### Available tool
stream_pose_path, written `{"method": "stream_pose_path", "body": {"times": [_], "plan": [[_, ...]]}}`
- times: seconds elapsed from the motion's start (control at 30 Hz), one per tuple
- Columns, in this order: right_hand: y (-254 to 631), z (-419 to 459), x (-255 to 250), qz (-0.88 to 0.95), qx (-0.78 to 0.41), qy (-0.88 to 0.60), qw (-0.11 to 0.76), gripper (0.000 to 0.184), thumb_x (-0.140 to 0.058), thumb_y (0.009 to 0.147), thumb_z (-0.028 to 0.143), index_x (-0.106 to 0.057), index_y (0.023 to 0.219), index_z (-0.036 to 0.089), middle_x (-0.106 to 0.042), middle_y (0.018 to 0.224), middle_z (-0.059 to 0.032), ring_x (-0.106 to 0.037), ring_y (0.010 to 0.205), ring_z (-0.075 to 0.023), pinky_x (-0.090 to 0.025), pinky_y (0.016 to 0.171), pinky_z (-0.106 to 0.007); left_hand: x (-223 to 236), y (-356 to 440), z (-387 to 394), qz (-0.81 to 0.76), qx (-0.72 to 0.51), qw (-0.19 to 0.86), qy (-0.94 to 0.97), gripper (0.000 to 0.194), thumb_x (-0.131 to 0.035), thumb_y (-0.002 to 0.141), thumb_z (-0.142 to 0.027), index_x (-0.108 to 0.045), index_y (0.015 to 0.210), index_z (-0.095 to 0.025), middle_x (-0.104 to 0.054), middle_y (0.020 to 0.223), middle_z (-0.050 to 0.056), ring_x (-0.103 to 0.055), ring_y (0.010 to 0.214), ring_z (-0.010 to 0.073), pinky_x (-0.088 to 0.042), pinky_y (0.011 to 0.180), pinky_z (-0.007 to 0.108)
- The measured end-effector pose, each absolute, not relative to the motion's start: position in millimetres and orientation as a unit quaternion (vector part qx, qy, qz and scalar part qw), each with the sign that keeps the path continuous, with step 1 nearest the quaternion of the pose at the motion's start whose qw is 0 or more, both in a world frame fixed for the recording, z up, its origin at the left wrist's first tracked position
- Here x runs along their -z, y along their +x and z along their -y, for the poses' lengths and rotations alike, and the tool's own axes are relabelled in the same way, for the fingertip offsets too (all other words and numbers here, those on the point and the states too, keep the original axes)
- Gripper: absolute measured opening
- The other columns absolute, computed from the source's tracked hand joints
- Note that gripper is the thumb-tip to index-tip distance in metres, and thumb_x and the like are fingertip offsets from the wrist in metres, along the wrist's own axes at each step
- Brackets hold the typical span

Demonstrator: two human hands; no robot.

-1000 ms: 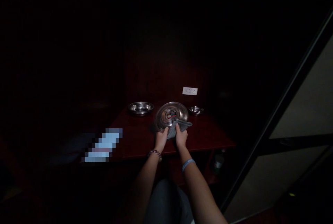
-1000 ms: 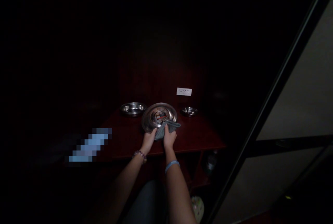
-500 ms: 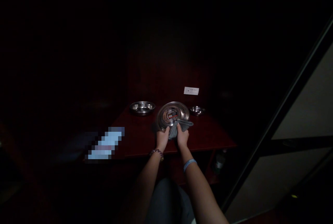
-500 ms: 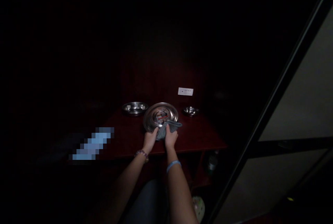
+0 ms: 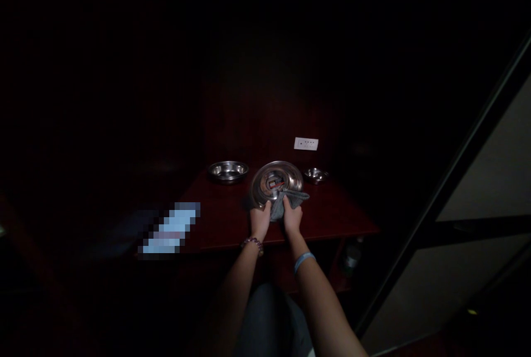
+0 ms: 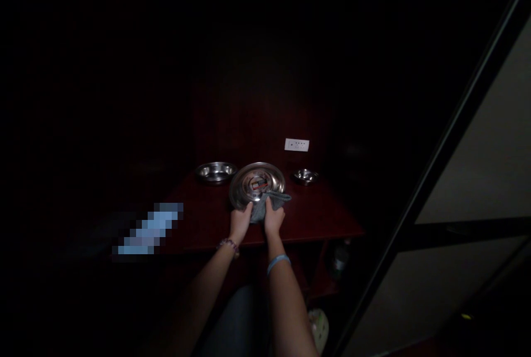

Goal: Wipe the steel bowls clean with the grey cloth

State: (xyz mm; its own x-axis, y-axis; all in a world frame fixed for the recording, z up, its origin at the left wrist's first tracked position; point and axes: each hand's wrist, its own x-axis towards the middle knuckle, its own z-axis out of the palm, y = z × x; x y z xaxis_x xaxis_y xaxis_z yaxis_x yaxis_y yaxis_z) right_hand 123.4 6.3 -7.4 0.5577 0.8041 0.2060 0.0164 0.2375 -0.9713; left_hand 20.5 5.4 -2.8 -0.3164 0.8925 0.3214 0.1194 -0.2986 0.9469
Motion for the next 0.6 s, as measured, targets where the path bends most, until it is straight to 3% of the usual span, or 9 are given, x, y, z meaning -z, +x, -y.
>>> {"method": "stream_pose_path", "body": {"times": [0.27,0.6], "plan": [[123.1,-5.3,6.4,0.376,-0.289,-0.554,0.684,0.045,-0.071,0.080,0.049,-0.079,0.101,0.010,-0.079,0.106,-0.0179,-0.076,0.102,-0.0298,-0.057,0.087,-0.032,9.4,19.7,-10.7,-0.508,-0.639,0.326,0.476,0.022,-0.060,0.086,-0.024,-0.075,0.097,-0.012,-0.077,0.106,0.017,-0.073,0.104,0.0265,-0.053,0.095,0.035],[122.6,-5.6,5.1,0.375,-0.305,-0.540,0.689,0.047,-0.069,0.081,0.049,-0.078,0.104,0.008,-0.079,0.107,-0.0179,-0.077,0.101,-0.0279,-0.058,0.086,-0.031,6.1,21.8,-10.6,-0.465,-0.666,0.346,0.470,0.027,-0.057,0.085,-0.018,-0.073,0.106,-0.012,-0.076,0.114,0.015,-0.070,0.111,0.0223,-0.049,0.103,0.034]]}}
